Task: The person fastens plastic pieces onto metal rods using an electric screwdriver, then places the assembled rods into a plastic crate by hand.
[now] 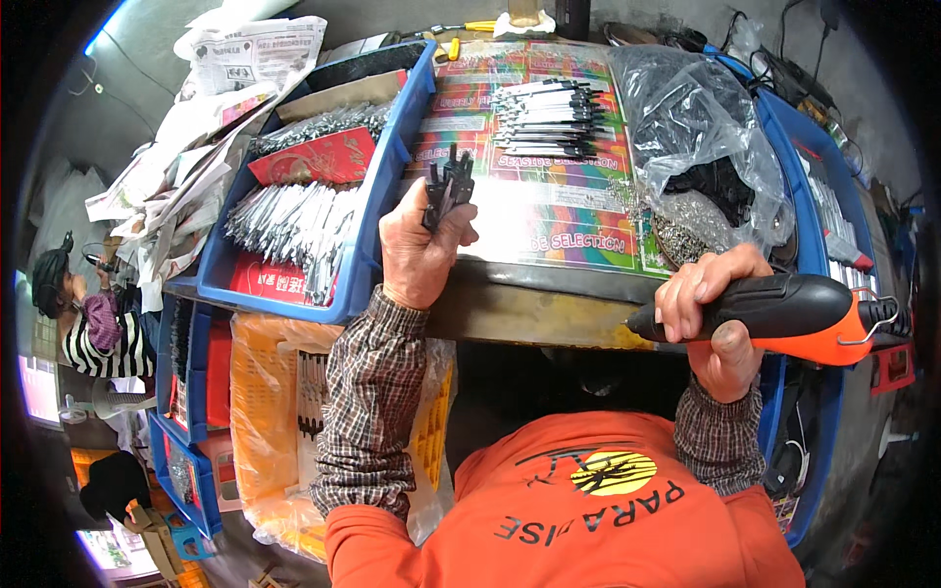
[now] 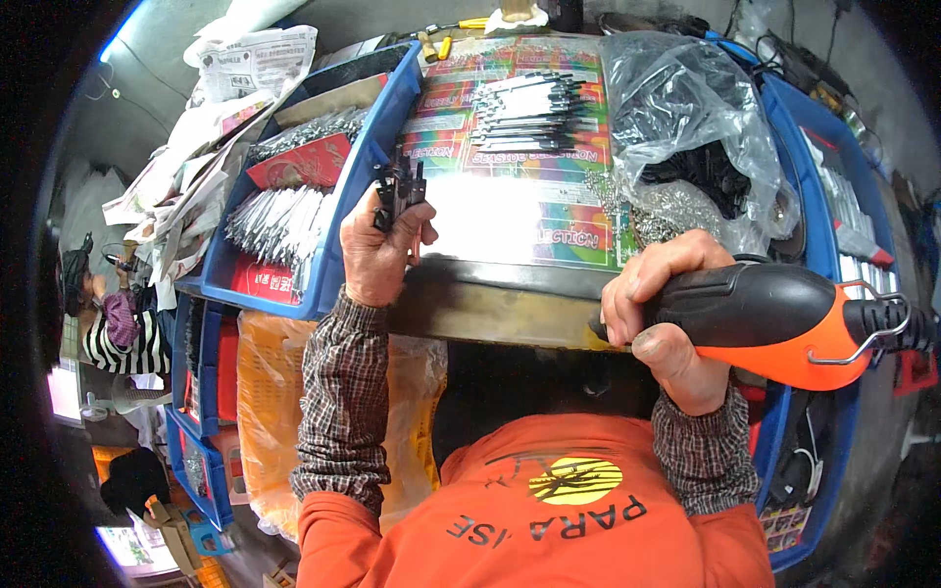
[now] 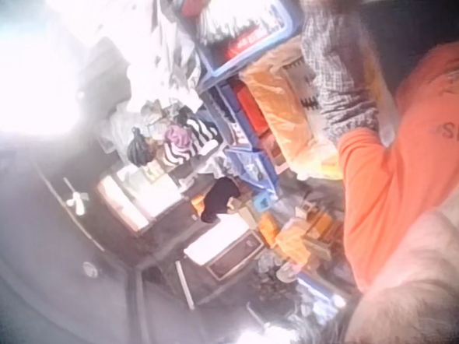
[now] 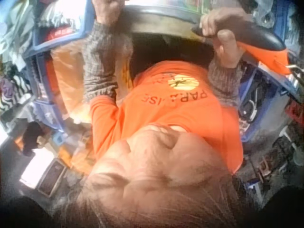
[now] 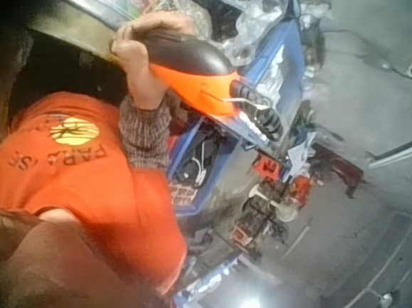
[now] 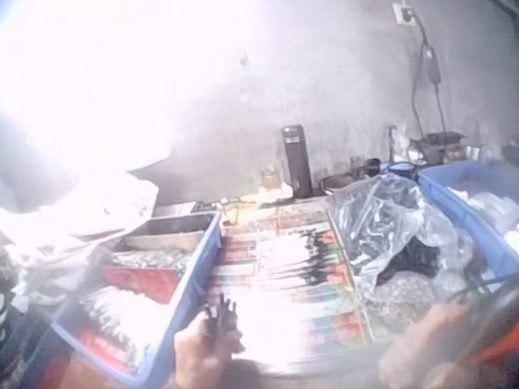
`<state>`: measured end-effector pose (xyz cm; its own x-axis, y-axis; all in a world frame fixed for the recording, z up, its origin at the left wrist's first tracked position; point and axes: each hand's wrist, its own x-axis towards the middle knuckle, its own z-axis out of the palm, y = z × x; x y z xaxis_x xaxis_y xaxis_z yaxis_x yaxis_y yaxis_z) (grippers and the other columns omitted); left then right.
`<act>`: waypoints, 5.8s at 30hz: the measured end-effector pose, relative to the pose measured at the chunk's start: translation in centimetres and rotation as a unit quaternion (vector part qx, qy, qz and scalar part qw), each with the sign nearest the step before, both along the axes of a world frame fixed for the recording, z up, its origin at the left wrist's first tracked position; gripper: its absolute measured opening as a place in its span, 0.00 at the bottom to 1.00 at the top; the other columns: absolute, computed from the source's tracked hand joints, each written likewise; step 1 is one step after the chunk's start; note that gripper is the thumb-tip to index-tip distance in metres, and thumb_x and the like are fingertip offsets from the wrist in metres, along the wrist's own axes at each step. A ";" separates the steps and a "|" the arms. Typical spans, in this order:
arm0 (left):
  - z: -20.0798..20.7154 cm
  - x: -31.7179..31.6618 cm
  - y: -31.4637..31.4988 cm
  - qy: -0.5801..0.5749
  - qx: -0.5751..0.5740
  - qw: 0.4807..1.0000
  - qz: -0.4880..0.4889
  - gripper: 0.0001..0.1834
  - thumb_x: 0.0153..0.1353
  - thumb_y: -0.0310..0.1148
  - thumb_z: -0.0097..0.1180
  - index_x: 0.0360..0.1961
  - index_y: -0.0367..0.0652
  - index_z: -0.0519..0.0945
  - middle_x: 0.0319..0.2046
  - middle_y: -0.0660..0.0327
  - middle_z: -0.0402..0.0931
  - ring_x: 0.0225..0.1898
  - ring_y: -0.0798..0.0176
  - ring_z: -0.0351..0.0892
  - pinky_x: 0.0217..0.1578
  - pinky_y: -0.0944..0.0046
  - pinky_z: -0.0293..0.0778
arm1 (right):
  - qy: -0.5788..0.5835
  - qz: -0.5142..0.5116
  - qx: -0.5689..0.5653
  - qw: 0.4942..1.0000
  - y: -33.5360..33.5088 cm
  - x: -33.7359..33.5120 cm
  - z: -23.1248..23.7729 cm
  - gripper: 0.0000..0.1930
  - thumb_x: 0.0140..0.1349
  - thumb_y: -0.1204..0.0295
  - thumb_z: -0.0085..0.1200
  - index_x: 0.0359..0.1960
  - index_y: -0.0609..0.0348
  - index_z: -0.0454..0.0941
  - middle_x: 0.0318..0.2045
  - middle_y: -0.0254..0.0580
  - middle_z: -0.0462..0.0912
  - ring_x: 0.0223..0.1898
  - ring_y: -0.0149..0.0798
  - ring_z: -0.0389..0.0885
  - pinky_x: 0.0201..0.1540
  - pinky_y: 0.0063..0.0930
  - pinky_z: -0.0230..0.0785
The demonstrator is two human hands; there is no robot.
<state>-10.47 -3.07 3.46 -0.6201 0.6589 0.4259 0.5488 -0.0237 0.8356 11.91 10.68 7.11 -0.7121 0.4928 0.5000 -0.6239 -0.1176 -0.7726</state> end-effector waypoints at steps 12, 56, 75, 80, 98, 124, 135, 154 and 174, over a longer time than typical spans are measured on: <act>-1.8 -1.6 -0.3 -0.195 0.105 0.974 -0.054 0.10 0.55 0.28 0.55 0.36 0.34 0.72 0.26 0.56 0.76 0.25 0.65 0.77 0.19 0.72 0.71 | 0.008 0.002 0.015 1.000 -0.4 -0.3 0.2 0.18 0.46 0.71 0.62 0.31 0.61 0.64 0.17 0.35 0.67 0.17 0.28 0.66 0.22 0.24 0.64; -18.7 2.9 -35.3 -0.265 -0.292 0.876 0.277 0.05 0.50 0.19 0.54 0.30 0.31 0.75 0.22 0.59 0.76 0.21 0.69 0.74 0.23 0.70 0.71 | -0.145 0.093 0.036 0.984 4.9 2.6 -10.5 0.20 0.54 0.55 0.55 0.32 0.57 0.61 0.20 0.30 0.60 0.22 0.27 0.60 0.31 0.22 0.54; -32.2 6.0 -45.9 -0.235 -0.601 0.699 0.307 0.22 0.39 0.28 0.63 0.41 0.48 0.79 0.37 0.49 0.76 0.42 0.51 0.74 0.44 0.59 0.69 | -0.236 0.101 0.039 0.966 3.6 0.2 -8.3 0.16 0.57 0.60 0.53 0.34 0.57 0.62 0.21 0.30 0.59 0.22 0.27 0.59 0.33 0.21 0.54; -32.5 6.3 -45.8 -0.259 -0.603 0.699 0.282 0.23 0.38 0.27 0.63 0.41 0.47 0.78 0.38 0.49 0.76 0.42 0.50 0.74 0.45 0.59 0.69 | -0.249 0.078 0.062 0.963 3.7 0.2 -8.2 0.16 0.57 0.60 0.53 0.36 0.56 0.62 0.21 0.30 0.60 0.22 0.26 0.59 0.32 0.21 0.54; -33.4 4.8 -48.6 -0.158 -0.647 0.672 0.324 0.11 0.41 0.24 0.55 0.30 0.42 0.78 0.31 0.48 0.76 0.37 0.47 0.75 0.38 0.55 0.70 | -0.261 0.079 0.065 0.960 4.2 0.4 -8.6 0.17 0.58 0.59 0.52 0.36 0.57 0.61 0.21 0.30 0.59 0.22 0.26 0.58 0.32 0.21 0.54; -33.4 7.7 -44.7 -0.029 -0.670 0.651 0.356 0.04 0.48 0.24 0.47 0.24 0.37 0.75 0.24 0.42 0.74 0.30 0.41 0.76 0.32 0.49 0.71 | -0.262 0.131 0.070 0.954 5.3 1.0 -8.8 0.16 0.57 0.62 0.52 0.38 0.57 0.62 0.23 0.31 0.59 0.25 0.27 0.58 0.37 0.21 0.55; -34.0 7.7 -45.2 -0.015 -0.656 0.677 0.335 0.05 0.50 0.25 0.45 0.25 0.36 0.74 0.25 0.42 0.74 0.32 0.40 0.75 0.32 0.48 0.70 | -0.261 0.097 0.044 0.959 5.5 1.3 -9.0 0.16 0.57 0.60 0.53 0.37 0.55 0.62 0.23 0.31 0.60 0.24 0.27 0.60 0.39 0.21 0.56; -23.7 4.6 -42.0 -0.017 -0.560 0.696 0.448 0.06 0.49 0.32 0.52 0.29 0.46 0.78 0.28 0.50 0.76 0.34 0.46 0.76 0.35 0.53 0.71 | -0.226 0.132 0.036 0.964 4.6 0.7 -8.8 0.18 0.54 0.60 0.56 0.35 0.57 0.62 0.21 0.31 0.60 0.23 0.27 0.59 0.35 0.22 0.54; -10.0 2.9 -27.4 0.161 -0.352 0.868 0.309 0.04 0.48 0.29 0.55 0.26 0.41 0.76 0.23 0.53 0.75 0.28 0.52 0.76 0.29 0.60 0.71 | -0.136 0.107 0.002 0.985 5.5 3.3 -8.4 0.20 0.53 0.57 0.57 0.32 0.56 0.61 0.21 0.30 0.60 0.23 0.27 0.60 0.34 0.22 0.53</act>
